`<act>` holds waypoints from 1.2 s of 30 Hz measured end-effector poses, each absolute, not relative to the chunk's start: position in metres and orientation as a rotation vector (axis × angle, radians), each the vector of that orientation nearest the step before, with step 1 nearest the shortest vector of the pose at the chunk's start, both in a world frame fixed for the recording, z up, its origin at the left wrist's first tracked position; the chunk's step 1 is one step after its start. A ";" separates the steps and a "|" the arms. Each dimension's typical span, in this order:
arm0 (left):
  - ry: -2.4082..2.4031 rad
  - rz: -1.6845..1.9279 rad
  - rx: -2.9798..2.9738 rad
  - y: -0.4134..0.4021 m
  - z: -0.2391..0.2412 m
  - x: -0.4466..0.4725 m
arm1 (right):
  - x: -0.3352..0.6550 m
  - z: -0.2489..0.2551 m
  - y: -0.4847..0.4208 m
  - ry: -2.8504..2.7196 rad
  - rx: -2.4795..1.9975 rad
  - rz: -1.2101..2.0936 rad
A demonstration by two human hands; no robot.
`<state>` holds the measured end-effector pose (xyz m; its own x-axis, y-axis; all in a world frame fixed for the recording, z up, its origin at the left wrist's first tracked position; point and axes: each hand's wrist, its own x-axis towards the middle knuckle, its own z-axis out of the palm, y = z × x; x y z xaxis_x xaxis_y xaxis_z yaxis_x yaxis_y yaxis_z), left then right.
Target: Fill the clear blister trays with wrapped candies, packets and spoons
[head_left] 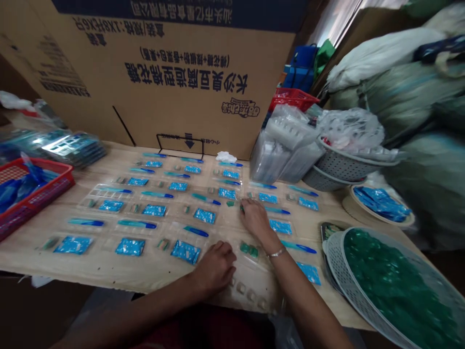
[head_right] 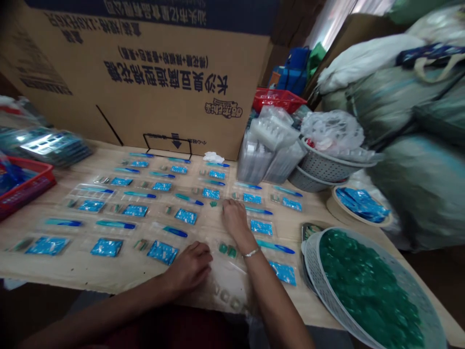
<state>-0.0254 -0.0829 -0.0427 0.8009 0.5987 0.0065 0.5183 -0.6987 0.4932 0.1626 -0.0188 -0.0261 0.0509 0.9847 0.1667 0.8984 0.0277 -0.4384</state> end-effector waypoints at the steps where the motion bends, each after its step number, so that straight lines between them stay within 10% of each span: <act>1: 0.846 0.358 2.435 -0.081 -0.042 -0.028 | 0.162 -0.028 -0.020 -1.876 -1.904 0.279; 8: 0.946 0.779 1.236 -0.040 -0.027 -0.022 | 0.150 -0.029 -0.063 -1.421 -1.299 1.112; 15: 0.736 0.476 0.814 -0.029 -0.025 -0.010 | 0.142 -0.014 -0.088 -1.471 -1.382 0.702; 24: 0.923 0.118 2.415 -0.048 -0.031 -0.024 | 0.147 -0.035 -0.097 -2.052 -1.735 0.475; 36: 0.839 0.103 2.609 -0.056 -0.023 -0.021 | 0.172 -0.022 -0.051 -1.889 -1.724 0.557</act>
